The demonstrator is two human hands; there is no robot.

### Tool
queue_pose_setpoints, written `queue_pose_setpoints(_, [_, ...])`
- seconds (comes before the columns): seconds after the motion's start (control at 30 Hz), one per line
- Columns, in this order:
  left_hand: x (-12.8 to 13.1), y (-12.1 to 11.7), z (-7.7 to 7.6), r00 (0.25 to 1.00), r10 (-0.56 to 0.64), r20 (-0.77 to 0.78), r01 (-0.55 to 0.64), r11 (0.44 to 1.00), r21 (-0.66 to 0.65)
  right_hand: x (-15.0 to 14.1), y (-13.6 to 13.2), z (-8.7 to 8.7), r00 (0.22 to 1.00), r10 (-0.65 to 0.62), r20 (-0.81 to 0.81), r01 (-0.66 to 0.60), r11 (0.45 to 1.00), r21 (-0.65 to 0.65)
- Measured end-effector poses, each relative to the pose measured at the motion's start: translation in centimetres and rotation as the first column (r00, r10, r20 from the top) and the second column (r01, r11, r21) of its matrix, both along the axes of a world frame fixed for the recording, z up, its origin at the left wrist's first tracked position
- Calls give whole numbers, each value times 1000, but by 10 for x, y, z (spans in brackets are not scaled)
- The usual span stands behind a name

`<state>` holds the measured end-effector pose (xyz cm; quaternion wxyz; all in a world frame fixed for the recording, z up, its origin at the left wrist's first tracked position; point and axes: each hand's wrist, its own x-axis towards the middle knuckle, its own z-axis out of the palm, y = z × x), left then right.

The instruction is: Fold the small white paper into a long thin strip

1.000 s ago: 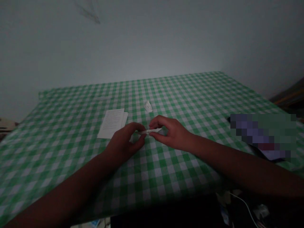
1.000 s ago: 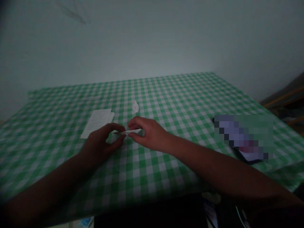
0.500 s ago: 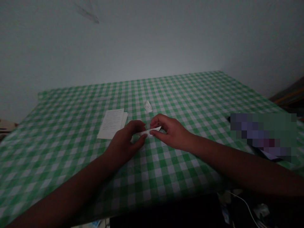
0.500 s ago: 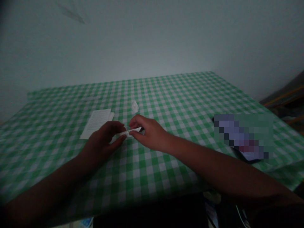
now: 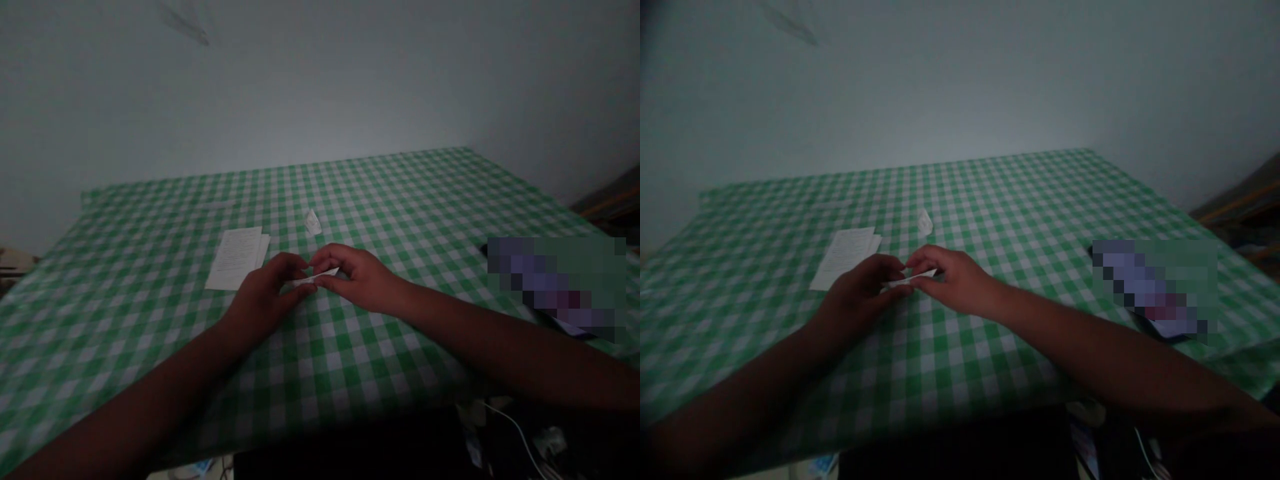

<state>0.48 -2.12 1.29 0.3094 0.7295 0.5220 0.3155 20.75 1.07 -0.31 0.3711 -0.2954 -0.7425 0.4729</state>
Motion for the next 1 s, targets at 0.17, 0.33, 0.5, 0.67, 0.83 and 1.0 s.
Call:
queue_pose_setpoints(0.17, [-1, 0, 0, 998, 34, 56, -30, 997, -74, 0, 0, 1, 996, -89, -4, 89, 996, 12])
queue_pose_setpoints(0.33, [0, 0, -1, 985, 72, 158, -46, 986, -162, -2, 1, 0, 994, -103, -33, 101, 994, -34])
queue_pose_setpoints(0.5, [-1, 3, -1, 988, 74, 136, -51, 985, -166, -1, 7, -5, 993, -115, -38, 111, 989, -96])
queue_pose_setpoints(0.67, [-5, 8, -2, 992, 90, 84, -80, 990, -119, 4, 16, -8, 991, -134, 8, 134, 990, -49])
queue_pose_setpoints(0.83, [-3, 7, 2, 997, 74, -14, -75, 992, -96, 6, 16, -4, 985, -127, 113, 120, 990, 67])
queue_pose_setpoints(1.0, [-1, 4, 4, 985, -31, -172, 23, 999, -46, 5, 15, -4, 972, -82, 219, 36, 978, 208])
